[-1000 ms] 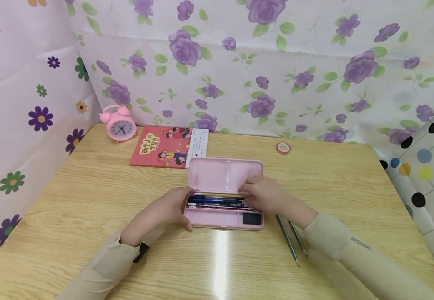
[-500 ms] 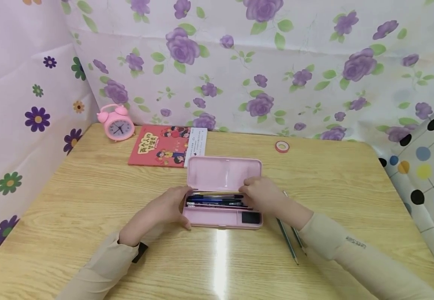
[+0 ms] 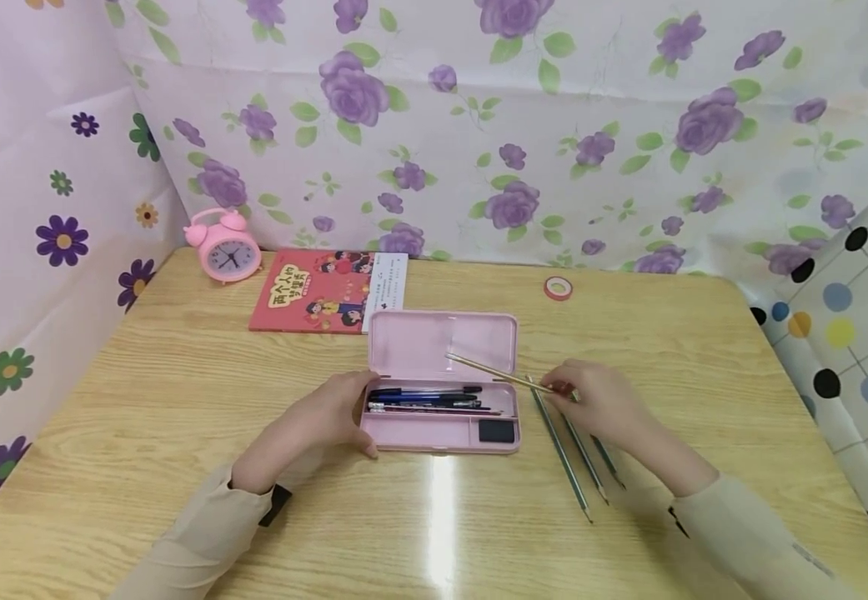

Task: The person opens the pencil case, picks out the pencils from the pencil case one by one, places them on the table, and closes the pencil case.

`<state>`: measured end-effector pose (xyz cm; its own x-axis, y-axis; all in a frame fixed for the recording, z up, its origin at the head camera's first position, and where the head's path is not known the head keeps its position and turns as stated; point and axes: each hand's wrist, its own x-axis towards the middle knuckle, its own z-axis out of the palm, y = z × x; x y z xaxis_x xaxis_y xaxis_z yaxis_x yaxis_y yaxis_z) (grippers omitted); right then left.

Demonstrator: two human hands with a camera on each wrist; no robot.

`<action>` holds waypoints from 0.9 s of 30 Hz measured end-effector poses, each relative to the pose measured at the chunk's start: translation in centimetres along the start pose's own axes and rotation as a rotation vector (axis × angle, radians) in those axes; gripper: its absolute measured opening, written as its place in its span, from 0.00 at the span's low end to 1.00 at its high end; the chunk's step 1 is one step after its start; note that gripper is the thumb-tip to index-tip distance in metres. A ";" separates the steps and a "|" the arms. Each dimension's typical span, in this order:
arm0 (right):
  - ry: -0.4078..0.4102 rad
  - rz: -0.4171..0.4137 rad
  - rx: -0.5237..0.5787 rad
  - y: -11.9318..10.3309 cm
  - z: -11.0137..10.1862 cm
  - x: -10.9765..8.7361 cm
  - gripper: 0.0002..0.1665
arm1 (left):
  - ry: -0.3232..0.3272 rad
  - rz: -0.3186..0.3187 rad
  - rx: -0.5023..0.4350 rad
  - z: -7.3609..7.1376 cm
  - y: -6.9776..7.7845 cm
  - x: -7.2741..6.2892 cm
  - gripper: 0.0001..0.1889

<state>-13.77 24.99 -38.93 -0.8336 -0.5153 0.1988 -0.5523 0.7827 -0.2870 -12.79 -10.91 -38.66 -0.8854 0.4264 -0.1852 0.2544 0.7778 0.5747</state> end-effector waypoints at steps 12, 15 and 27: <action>-0.058 0.315 0.048 4.3 -2.4 -7.2 0.09 | 0.005 -0.002 -0.001 -0.3 -0.1 0.0 0.46; -0.093 0.376 0.043 5.3 -2.5 -8.5 0.09 | 0.002 0.005 0.007 -0.3 -0.2 0.2 0.45; -0.185 0.438 0.152 5.6 -1.3 -11.0 0.16 | 0.002 0.035 0.014 -0.1 0.0 0.2 0.43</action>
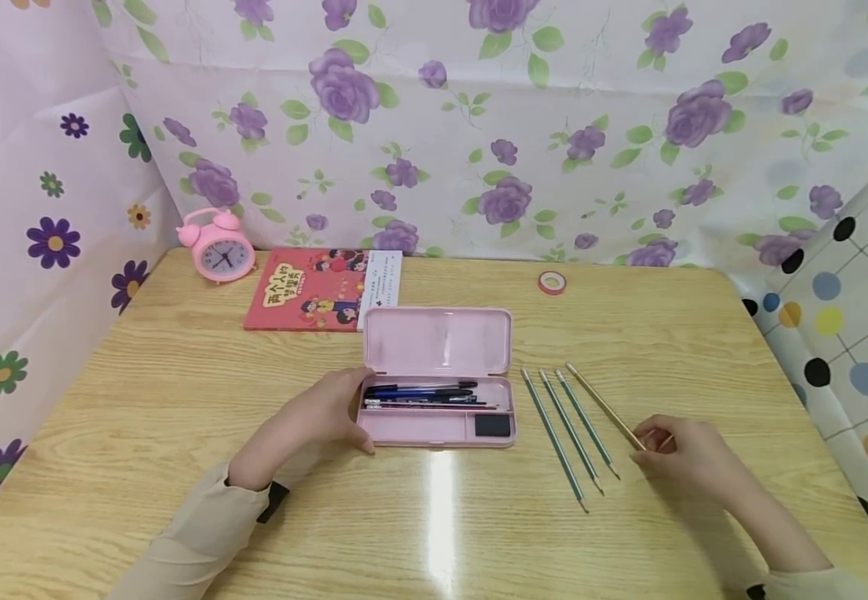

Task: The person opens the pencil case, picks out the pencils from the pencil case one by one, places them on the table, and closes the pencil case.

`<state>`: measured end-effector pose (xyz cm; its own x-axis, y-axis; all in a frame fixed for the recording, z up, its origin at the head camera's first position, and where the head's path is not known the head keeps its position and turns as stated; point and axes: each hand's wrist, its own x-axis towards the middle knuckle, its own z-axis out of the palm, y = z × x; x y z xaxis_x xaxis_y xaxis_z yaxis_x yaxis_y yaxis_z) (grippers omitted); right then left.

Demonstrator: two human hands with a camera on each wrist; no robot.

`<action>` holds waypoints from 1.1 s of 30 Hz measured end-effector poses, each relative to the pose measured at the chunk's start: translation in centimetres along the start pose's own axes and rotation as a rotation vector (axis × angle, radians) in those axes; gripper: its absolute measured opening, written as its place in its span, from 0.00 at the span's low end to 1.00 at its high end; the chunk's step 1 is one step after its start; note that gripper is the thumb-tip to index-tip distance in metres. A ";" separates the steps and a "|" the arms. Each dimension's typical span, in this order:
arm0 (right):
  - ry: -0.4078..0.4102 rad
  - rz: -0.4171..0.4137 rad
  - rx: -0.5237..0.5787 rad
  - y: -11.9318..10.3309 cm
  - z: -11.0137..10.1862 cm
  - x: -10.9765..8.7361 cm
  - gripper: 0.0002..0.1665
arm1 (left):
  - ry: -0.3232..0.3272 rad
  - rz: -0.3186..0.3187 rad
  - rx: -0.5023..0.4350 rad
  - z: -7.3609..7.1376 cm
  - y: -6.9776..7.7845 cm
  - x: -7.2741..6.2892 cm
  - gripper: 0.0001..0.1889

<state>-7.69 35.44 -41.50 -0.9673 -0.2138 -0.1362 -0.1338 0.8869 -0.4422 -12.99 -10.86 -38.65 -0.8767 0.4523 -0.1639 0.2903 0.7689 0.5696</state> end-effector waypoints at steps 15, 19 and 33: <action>-0.086 -0.020 0.101 -0.6 0.3 0.3 0.22 | -0.005 -0.024 -0.011 -0.3 0.0 -0.3 0.45; -0.076 -0.042 0.073 -1.2 0.1 1.0 0.21 | -0.011 -0.032 -0.016 -0.3 0.0 -0.4 0.47; -0.009 -0.192 -0.005 -6.1 0.1 6.3 0.12 | -0.011 -0.022 -0.029 -0.1 0.0 -0.2 0.45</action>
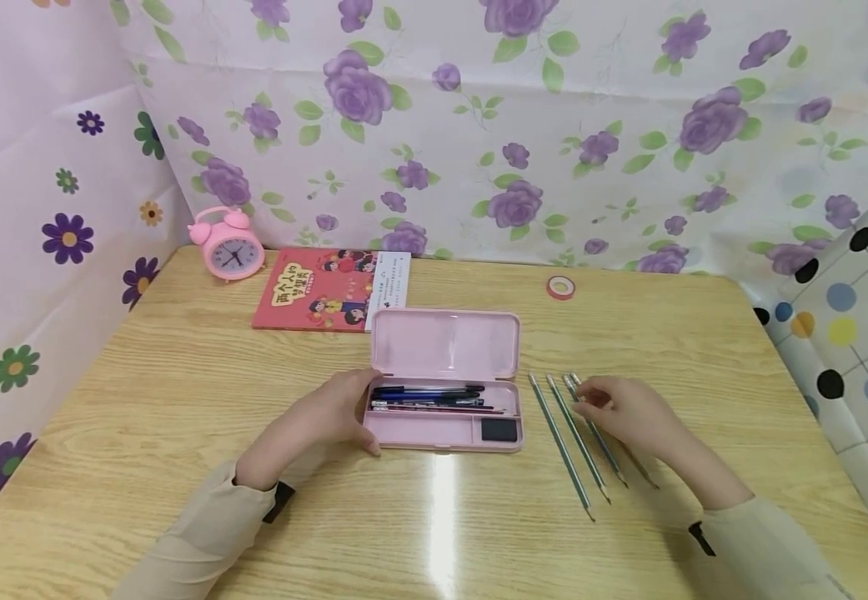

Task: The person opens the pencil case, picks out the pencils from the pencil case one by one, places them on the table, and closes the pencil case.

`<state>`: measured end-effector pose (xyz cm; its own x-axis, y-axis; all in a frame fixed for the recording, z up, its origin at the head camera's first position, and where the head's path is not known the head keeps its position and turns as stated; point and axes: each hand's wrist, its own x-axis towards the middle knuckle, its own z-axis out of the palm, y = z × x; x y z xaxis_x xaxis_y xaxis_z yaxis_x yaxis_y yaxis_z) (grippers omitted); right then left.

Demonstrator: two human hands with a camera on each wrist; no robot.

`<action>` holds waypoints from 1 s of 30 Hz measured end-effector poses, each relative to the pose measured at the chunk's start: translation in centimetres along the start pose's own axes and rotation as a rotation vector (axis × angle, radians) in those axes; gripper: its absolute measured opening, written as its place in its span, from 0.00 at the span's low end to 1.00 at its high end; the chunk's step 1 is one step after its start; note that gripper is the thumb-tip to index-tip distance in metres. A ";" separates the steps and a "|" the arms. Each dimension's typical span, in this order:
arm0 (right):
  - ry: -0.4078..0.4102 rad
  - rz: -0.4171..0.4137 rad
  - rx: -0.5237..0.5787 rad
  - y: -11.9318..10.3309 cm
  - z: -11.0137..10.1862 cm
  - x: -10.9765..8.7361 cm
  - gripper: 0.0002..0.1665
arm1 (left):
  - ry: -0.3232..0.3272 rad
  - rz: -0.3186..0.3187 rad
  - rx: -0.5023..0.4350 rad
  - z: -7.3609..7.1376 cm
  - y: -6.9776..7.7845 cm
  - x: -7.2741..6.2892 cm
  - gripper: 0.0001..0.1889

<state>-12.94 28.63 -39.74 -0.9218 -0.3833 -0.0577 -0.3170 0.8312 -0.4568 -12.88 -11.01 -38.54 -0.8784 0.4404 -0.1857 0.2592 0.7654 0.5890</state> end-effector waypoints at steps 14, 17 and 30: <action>-0.005 -0.283 0.050 -5.8 3.5 5.5 0.09 | -0.005 -0.011 0.006 0.0 0.0 -0.1 0.46; -0.009 -0.319 0.026 -6.5 4.3 6.1 0.09 | -0.004 -0.014 0.003 0.0 0.0 -0.1 0.45; -0.086 -0.380 0.007 -7.5 5.3 7.1 0.05 | 0.004 -0.017 0.020 -0.1 0.1 -0.4 0.44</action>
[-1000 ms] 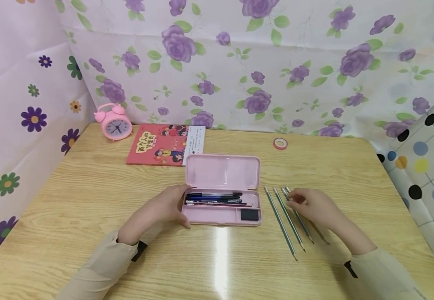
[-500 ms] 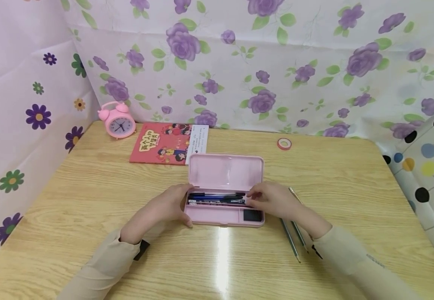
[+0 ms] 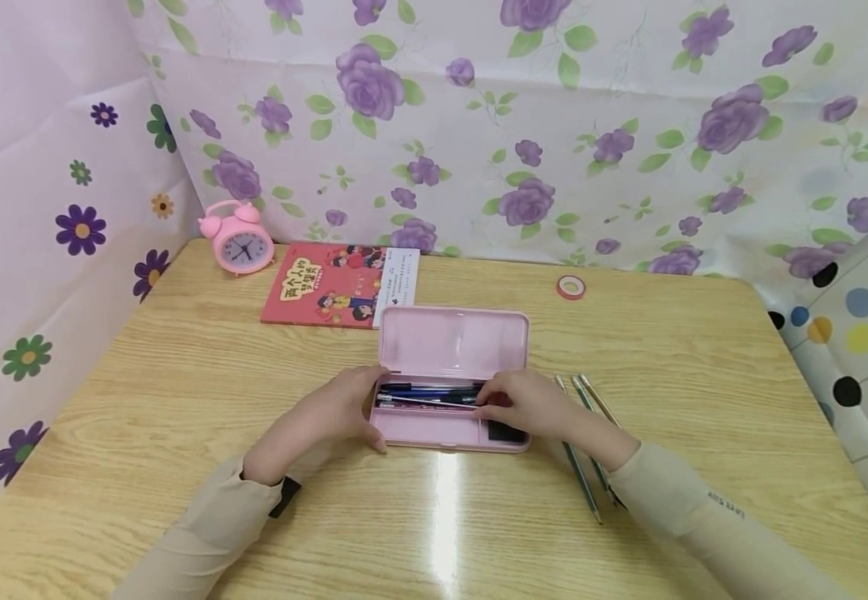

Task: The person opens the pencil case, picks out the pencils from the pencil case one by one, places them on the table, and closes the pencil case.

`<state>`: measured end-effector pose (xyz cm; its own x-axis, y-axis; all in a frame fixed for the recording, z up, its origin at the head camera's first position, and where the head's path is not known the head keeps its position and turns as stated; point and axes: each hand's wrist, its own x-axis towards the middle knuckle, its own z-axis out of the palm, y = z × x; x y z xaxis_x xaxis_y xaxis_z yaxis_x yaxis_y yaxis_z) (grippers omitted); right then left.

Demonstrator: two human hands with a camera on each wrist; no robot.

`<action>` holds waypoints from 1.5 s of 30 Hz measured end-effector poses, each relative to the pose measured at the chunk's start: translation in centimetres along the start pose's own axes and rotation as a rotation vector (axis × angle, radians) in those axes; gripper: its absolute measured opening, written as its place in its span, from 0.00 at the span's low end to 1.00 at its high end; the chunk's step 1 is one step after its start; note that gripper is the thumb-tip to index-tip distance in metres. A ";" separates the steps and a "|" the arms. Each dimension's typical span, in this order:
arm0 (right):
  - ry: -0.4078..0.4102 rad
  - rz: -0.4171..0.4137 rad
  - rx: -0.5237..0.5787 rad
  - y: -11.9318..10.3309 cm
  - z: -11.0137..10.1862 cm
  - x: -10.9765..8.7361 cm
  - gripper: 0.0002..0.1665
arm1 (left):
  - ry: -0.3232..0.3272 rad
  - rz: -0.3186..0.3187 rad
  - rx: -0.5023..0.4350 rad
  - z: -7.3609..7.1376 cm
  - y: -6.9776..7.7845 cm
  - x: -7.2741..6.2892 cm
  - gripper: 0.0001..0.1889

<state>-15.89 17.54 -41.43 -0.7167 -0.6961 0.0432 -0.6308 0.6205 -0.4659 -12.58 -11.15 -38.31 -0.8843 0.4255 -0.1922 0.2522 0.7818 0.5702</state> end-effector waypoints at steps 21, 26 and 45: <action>-0.074 0.032 0.168 0.9 -0.7 -0.5 0.06 | -0.012 0.015 -0.004 0.2 0.6 0.4 0.45; 0.018 0.009 0.133 1.2 -1.4 -2.5 0.05 | -0.020 -0.009 -0.010 0.3 0.5 0.4 0.47; 0.270 0.282 -0.006 4.8 -4.6 -15.3 0.06 | -0.006 -0.008 0.003 0.1 0.3 0.2 0.47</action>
<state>-9.34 32.83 -40.23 -0.9143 -0.3781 0.1452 -0.3987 0.7770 -0.4872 -12.65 -10.80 -38.22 -0.8840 0.4220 -0.2012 0.2467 0.7866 0.5661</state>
